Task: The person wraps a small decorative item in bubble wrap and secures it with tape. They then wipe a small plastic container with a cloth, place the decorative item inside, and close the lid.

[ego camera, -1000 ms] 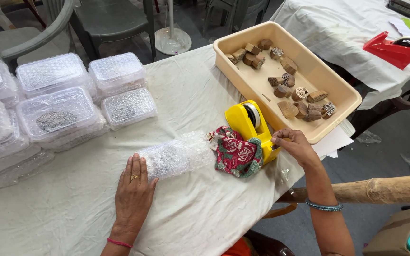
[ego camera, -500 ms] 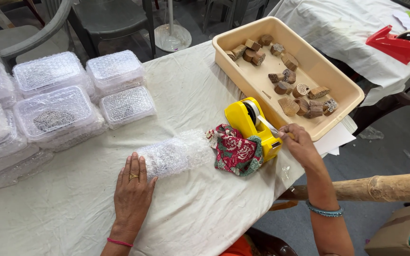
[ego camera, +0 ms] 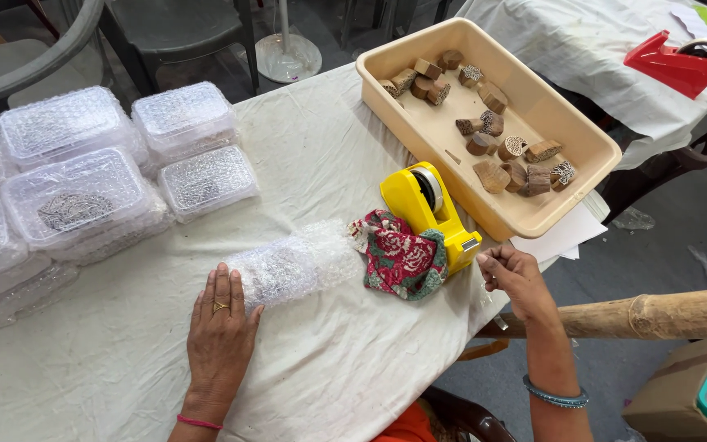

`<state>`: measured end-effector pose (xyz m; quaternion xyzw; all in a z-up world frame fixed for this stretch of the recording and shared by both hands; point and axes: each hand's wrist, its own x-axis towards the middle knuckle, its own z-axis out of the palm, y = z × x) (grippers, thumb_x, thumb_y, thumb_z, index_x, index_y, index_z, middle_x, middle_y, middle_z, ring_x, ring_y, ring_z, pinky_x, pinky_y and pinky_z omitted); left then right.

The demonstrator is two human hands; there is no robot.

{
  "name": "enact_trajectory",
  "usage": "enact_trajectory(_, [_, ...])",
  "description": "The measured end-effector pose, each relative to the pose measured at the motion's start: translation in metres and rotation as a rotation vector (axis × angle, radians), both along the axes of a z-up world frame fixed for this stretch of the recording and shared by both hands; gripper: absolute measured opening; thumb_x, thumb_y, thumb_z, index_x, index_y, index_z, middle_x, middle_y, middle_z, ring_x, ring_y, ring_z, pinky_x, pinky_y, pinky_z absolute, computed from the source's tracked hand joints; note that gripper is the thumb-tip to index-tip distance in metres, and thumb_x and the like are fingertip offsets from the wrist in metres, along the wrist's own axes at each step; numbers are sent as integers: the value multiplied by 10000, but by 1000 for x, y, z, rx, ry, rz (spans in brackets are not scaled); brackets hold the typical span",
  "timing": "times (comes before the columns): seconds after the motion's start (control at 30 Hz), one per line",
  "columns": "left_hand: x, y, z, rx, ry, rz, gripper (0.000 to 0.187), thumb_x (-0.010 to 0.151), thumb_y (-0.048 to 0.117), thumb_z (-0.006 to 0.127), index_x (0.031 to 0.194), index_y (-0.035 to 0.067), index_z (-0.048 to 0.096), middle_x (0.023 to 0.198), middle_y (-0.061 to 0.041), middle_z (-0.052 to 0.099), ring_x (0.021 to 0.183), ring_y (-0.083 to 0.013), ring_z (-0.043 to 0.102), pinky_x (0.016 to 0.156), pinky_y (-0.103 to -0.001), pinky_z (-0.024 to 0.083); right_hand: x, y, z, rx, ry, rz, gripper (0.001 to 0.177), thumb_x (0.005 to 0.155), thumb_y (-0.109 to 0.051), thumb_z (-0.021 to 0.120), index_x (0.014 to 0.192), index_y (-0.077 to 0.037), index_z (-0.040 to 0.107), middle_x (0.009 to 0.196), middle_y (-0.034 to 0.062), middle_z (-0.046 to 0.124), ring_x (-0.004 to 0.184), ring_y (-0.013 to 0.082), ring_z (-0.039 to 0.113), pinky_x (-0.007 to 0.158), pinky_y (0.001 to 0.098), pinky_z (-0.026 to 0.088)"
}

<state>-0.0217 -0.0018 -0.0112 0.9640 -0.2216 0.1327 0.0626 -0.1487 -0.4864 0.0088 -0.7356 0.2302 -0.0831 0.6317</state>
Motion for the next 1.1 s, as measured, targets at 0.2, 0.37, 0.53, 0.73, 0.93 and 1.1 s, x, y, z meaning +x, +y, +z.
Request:
enact_trajectory(0.2, [-1,0,0,-43,-17,-8,729,892,421,654,1461,6,465,1563,-176,424,1451,-290,420,1161,-424,395,8,-2,-14,45,54,-111,199,883,-214,786,921,-33,711,725,10,662,608,91,584,563,258,509])
enact_trajectory(0.37, [-1,-1,2,-77,-11,-6,730,881,392,678,1456,-7,472,1564,-185,424,1451,-296,416,1152,-426,395,8,-12,-22,26,3,-82,201,879,-207,794,915,-26,715,737,9,673,599,87,573,540,251,488])
enact_trajectory(0.53, [-1,-1,-3,-106,-5,-5,724,880,386,681,1452,-8,476,1574,-183,413,1458,-291,403,1153,-425,388,7,-9,-15,-9,9,-101,193,881,-199,795,917,-27,716,744,6,671,599,82,566,538,244,481])
enact_trajectory(0.73, [-2,-2,-13,-166,-9,-15,723,892,388,671,1489,46,451,1600,-166,381,1470,-288,383,1167,-437,365,11,-20,-15,-72,59,-121,182,879,-183,798,932,-22,732,750,18,685,603,83,572,538,248,488])
enact_trajectory(0.93, [-4,-3,-21,-157,-31,40,672,919,314,657,1523,109,445,1609,-189,360,1485,-317,352,1194,-452,358,10,-35,-10,-325,118,-60,227,879,-215,786,978,-13,756,773,33,702,637,99,607,559,272,514])
enact_trajectory(1.1, [-6,-5,-17,-288,-75,-37,652,928,279,695,1515,106,471,1597,-220,369,1482,-352,360,1168,-461,370,12,-65,-15,-658,387,-88,295,899,-226,808,985,54,773,801,136,741,649,176,631,612,313,523])
